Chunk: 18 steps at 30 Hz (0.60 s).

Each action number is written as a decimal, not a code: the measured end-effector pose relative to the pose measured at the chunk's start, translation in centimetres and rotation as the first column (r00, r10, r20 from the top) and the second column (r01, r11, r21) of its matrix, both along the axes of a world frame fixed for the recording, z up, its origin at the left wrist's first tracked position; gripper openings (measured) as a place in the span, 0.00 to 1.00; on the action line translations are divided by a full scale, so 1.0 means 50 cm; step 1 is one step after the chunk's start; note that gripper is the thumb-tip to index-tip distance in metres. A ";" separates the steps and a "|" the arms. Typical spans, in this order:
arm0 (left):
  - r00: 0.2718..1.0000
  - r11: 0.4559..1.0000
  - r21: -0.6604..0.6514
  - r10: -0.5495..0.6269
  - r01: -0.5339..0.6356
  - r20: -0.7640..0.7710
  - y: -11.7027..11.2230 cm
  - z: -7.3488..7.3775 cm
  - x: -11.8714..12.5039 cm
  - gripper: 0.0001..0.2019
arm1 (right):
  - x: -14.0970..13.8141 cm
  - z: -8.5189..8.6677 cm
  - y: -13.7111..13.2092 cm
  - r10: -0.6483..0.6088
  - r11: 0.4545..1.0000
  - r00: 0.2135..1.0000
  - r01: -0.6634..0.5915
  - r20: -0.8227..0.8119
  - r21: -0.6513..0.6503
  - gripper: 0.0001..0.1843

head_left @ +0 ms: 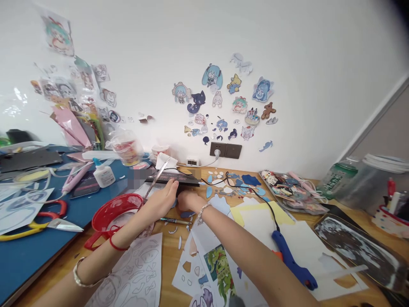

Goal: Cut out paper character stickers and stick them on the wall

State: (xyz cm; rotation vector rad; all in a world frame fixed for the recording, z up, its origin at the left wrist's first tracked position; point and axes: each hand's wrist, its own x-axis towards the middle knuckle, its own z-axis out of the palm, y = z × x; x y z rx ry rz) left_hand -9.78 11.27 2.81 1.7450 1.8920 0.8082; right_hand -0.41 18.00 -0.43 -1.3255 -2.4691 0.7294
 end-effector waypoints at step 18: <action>0.828 0.959 -0.275 -0.210 0.071 -0.520 -0.021 -0.034 0.007 0.19 | 0.315 0.049 -0.164 -0.086 0.993 0.987 0.073 -0.137 -0.094 0.07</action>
